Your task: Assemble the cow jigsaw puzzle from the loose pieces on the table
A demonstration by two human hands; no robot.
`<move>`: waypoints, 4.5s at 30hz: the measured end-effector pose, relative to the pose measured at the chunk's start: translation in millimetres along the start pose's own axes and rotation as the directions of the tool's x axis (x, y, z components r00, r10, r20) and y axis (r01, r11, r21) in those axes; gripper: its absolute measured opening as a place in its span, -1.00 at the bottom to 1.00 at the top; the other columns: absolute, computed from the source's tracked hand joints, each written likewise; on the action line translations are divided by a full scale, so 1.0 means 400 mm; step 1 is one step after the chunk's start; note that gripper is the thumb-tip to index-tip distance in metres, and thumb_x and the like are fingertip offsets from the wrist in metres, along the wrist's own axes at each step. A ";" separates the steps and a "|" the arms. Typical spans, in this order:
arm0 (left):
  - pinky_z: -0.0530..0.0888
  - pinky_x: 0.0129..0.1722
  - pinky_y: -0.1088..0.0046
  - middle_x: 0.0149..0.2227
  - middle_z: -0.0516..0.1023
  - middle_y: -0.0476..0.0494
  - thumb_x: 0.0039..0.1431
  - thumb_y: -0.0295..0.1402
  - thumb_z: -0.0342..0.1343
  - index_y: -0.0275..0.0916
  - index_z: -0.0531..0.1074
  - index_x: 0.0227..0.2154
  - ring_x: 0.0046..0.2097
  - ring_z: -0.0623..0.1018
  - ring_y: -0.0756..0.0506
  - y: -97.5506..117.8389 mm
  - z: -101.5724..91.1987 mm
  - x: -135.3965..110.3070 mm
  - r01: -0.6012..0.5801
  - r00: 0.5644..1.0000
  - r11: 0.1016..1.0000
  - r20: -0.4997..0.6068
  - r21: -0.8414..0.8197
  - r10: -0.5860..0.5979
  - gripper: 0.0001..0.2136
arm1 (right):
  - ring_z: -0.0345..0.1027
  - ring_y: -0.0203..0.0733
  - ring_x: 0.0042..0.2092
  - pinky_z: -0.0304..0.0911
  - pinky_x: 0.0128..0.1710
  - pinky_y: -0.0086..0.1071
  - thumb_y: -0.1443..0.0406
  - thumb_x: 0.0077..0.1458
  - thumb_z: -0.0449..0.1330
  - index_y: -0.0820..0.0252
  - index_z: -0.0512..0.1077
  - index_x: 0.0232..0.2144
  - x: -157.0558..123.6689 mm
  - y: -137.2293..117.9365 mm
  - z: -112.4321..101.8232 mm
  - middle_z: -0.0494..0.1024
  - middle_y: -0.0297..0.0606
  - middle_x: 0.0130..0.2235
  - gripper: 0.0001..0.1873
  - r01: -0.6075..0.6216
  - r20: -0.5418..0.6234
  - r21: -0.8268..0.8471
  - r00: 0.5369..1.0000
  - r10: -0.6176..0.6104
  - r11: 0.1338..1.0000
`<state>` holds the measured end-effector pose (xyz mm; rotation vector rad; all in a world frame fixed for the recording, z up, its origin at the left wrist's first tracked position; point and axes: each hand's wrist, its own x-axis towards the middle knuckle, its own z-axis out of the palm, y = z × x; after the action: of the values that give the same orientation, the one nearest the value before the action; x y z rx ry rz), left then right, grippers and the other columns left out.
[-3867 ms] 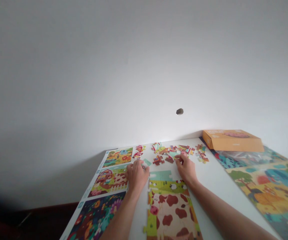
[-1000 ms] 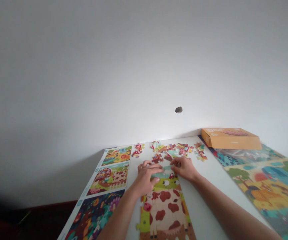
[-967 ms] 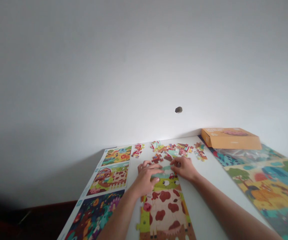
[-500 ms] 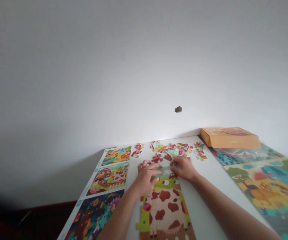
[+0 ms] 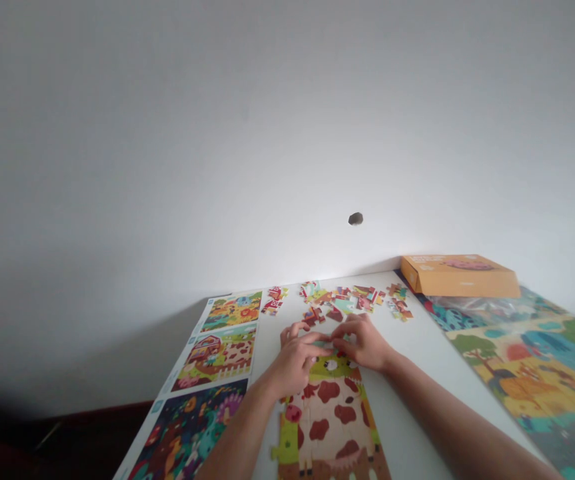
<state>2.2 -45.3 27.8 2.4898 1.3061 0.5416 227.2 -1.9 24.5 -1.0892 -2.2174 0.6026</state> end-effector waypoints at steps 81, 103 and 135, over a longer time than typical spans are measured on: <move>0.31 0.14 -0.02 0.23 0.41 -0.02 0.14 -0.41 0.12 0.03 0.56 -0.04 0.19 0.33 -0.29 -0.037 0.030 0.012 0.251 0.936 0.965 -0.274 0.075 -0.222 -0.66 | 0.26 0.05 0.07 -0.04 0.19 0.12 0.27 -0.02 0.35 -0.05 0.52 -0.06 -0.003 -0.018 -0.013 0.45 -0.20 -0.05 -0.59 0.029 0.157 -0.209 0.988 0.005 0.977; 0.25 0.13 -0.14 0.16 0.48 -0.14 0.21 -0.31 0.07 -0.05 0.52 -0.02 0.17 0.39 -0.28 -0.048 0.031 0.018 0.538 0.805 0.827 -0.391 0.164 -0.446 -0.70 | 0.11 0.14 0.20 -0.18 0.23 0.18 0.21 0.16 0.15 -0.05 0.48 0.03 0.003 0.012 0.008 0.42 -0.19 0.12 -0.63 -0.190 -0.105 -0.363 0.981 0.163 0.912; 0.15 0.24 -0.04 0.02 0.59 -0.17 0.13 -0.35 0.23 -0.09 0.00 0.36 0.25 0.33 -0.24 -0.033 0.042 0.022 0.263 0.910 0.965 -0.333 0.003 -0.247 -0.23 | 0.22 0.02 0.05 0.11 0.11 -0.07 0.30 0.08 0.23 0.11 0.32 0.10 0.020 0.007 0.017 0.44 -0.13 0.02 -0.49 0.092 -0.206 -0.153 0.971 -0.122 0.984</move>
<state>4.6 -31.9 9.0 2.2781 1.7564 0.9007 220.1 5.0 20.2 -1.0432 -2.1380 0.2694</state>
